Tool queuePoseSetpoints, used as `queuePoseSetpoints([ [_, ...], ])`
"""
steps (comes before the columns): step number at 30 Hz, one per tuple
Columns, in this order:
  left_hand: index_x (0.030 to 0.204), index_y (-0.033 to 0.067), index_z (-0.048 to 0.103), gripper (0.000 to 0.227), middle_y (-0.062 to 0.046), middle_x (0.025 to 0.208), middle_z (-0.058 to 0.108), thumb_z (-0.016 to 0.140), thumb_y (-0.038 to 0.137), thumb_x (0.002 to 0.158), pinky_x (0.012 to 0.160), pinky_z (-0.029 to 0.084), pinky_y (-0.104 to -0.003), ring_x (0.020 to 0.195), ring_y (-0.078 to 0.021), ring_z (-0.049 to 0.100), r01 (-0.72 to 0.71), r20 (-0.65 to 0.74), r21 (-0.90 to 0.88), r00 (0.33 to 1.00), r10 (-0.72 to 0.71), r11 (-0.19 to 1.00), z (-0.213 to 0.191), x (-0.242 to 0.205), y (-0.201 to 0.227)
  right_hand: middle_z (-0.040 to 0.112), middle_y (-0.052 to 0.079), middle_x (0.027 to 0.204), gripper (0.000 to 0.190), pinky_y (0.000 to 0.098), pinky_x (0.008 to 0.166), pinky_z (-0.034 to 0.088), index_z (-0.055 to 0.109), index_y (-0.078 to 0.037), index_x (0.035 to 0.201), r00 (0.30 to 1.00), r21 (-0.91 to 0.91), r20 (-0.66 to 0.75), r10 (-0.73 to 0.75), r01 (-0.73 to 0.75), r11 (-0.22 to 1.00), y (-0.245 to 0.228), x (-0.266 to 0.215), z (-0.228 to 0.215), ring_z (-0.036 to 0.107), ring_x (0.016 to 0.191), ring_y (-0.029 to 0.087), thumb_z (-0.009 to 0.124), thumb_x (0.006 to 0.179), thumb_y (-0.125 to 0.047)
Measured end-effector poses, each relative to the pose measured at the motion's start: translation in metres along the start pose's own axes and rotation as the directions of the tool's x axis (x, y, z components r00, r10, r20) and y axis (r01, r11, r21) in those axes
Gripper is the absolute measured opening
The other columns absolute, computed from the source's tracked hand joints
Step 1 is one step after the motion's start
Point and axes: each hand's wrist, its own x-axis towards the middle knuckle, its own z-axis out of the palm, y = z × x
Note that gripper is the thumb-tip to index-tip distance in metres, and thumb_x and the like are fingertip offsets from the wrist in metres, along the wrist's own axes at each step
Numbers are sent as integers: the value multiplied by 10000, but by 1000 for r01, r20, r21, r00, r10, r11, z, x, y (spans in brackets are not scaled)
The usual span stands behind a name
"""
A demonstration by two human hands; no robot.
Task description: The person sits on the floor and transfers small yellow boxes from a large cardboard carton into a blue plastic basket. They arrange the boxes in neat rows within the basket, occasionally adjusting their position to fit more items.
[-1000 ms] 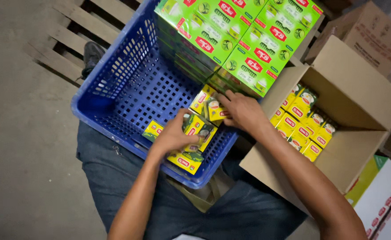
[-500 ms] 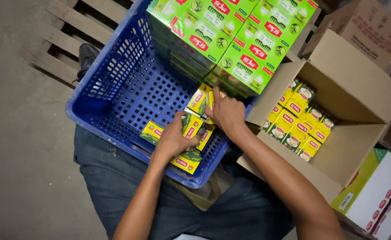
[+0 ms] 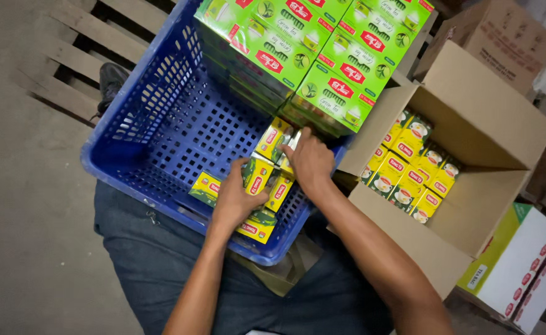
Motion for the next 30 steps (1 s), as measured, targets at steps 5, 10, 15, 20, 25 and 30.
queuePoseSetpoints([
  [5, 1592, 133, 498, 962, -299, 1305, 724, 900, 267, 729, 1083, 532, -604, 1223, -506, 726, -34, -2, 36, 999, 34, 999, 3, 4, -6, 766, 203, 892, 741, 593, 744, 662, 450, -38, 1631, 967, -118, -140, -214, 198, 973, 3, -25, -26, 815, 868, 425, 655, 1091, -502],
  [10, 1582, 117, 510, 959, -275, 1284, 738, 898, 251, 715, 1064, 551, -573, 1179, -467, 752, -36, -3, 1, 999, 36, 999, 5, 4, -9, 546, 117, 1320, 431, 553, 771, 677, 693, -325, 1411, 853, -146, 18, -522, 519, 842, 29, -12, -29, 708, 1111, 443, 779, 991, -291],
  [15, 1594, 107, 502, 958, -293, 1263, 736, 906, 203, 731, 1018, 573, -572, 1146, -488, 759, -38, 31, 3, 999, 38, 999, 0, -4, -5, 538, 60, 1333, 343, 498, 802, 694, 763, -410, 1322, 849, -166, 74, -523, 527, 833, 42, 4, -26, 731, 1052, 396, 651, 1069, -206],
  [20, 1622, 107, 479, 983, -273, 1234, 746, 888, 161, 730, 1003, 593, -558, 1134, -479, 763, -43, 53, 11, 998, 42, 999, 1, -4, -1, 732, 99, 1143, 322, 476, 785, 695, 730, -208, 1305, 878, -54, 13, -479, 479, 876, 39, -1, -46, 809, 999, 382, 655, 1013, -95],
  [25, 1623, 84, 473, 987, -311, 1272, 726, 890, 95, 729, 978, 606, -565, 1127, -495, 754, -62, 72, -7, 995, 62, 998, -2, -3, -5, 697, 99, 1289, 396, 504, 841, 692, 732, -232, 1349, 858, -38, -39, -512, 510, 859, 44, -2, -46, 800, 1029, 403, 644, 1013, -41],
  [30, 1612, 104, 468, 1035, -286, 1435, 699, 933, 138, 687, 1017, 583, -592, 1237, -517, 713, -85, 66, -54, 994, 88, 995, -11, 3, -15, 665, 162, 1386, 376, 565, 891, 667, 758, -188, 1322, 820, 64, -107, -563, 570, 819, 53, 0, -53, 784, 1060, 481, 597, 1039, 1],
])
